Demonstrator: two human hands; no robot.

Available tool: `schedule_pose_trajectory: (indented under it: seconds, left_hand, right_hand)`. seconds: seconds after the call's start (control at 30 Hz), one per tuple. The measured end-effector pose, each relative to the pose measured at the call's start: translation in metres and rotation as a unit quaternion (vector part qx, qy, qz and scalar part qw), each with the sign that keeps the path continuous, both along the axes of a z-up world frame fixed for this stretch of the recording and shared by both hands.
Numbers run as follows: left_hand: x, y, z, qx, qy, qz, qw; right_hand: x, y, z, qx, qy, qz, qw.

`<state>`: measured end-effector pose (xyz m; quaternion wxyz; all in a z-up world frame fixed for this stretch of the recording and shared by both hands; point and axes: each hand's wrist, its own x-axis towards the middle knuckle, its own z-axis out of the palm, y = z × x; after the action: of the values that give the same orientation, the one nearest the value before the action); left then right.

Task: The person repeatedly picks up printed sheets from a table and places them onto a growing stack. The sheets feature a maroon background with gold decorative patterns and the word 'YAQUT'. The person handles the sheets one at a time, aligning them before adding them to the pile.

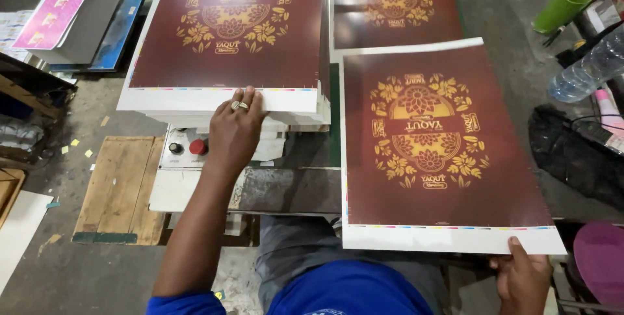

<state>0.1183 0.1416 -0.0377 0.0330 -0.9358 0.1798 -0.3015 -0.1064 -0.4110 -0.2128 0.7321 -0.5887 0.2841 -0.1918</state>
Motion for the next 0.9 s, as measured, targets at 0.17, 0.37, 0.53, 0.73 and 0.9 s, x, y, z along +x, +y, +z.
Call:
schedule_pose_trajectory:
  seconds: [0.17,0.37,0.53,0.73,0.9]
  left_hand:
    - [-0.02,-0.007,0.029,-0.037,0.005,-0.002,0.999]
    - [-0.079,-0.042,0.055,-0.083,-0.01,-0.007,0.996]
    - [-0.096,-0.056,0.065,-0.114,-0.059,-0.06,0.99]
    - [-0.104,-0.054,0.068,-0.119,-0.053,-0.063,0.989]
    - [-0.116,-0.06,0.056,-0.15,-0.059,-0.176,0.971]
  right_hand:
    - [0.0,-0.007,-0.026,-0.019,0.059,0.004,0.998]
    - [0.03,0.02,-0.014,-0.028,0.049,0.032,0.998]
    - [0.09,0.01,-0.02,-0.048,0.102,0.031,0.993]
    - [0.122,0.005,-0.016,-0.021,0.055,0.115,0.992]
    - [0.094,0.034,-0.016,-0.001,0.069,0.129,0.989]
